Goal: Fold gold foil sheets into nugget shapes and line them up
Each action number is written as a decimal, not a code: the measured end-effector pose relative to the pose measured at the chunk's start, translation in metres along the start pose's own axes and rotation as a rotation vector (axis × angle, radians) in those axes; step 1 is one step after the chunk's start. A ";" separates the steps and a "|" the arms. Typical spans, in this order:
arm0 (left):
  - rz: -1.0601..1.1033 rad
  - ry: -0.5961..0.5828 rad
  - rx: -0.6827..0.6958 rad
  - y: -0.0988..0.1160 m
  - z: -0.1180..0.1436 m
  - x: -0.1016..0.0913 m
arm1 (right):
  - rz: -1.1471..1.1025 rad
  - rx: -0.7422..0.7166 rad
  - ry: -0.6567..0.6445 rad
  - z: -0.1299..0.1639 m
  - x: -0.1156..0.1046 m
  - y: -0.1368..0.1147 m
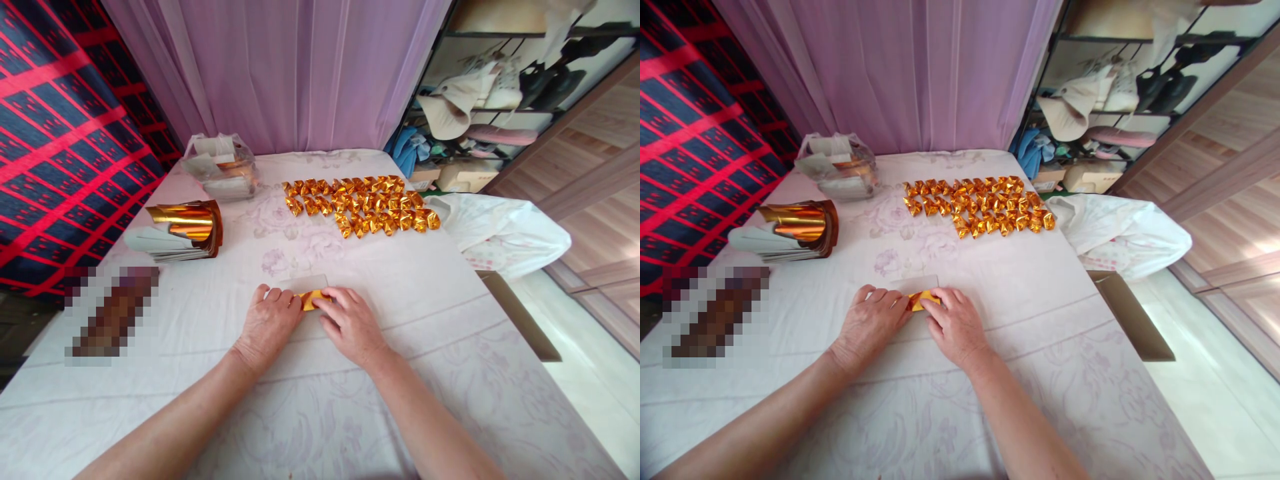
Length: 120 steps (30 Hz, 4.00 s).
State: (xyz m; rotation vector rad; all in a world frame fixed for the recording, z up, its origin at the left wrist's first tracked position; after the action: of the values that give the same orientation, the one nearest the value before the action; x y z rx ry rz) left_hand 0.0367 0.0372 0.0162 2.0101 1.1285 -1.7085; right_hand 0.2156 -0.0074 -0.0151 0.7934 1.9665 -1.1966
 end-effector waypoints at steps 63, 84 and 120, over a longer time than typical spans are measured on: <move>0.418 -0.039 -0.347 0.002 0.024 0.016 | 0.072 0.077 0.011 0.010 0.011 -0.022; 0.416 0.009 -0.318 0.003 0.026 0.017 | 0.105 0.213 0.022 0.004 0.017 -0.025; 0.386 -0.006 -0.327 0.006 0.026 0.017 | 0.121 0.253 0.061 0.002 0.018 -0.027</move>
State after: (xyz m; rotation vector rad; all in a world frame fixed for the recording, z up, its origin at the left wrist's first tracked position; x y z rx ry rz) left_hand 0.0223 0.0234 -0.0079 1.8650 0.8766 -1.2505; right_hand 0.1849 -0.0169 -0.0175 1.0731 1.8070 -1.3788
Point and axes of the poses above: each hand's wrist, its own z-axis away from the middle knuckle, its own x-axis out of the palm, y = z × x, the point moved 1 cm from there along -z, towards the middle knuckle, and after that the axes turned 7 degrees about -z, right-handed, at the moved point
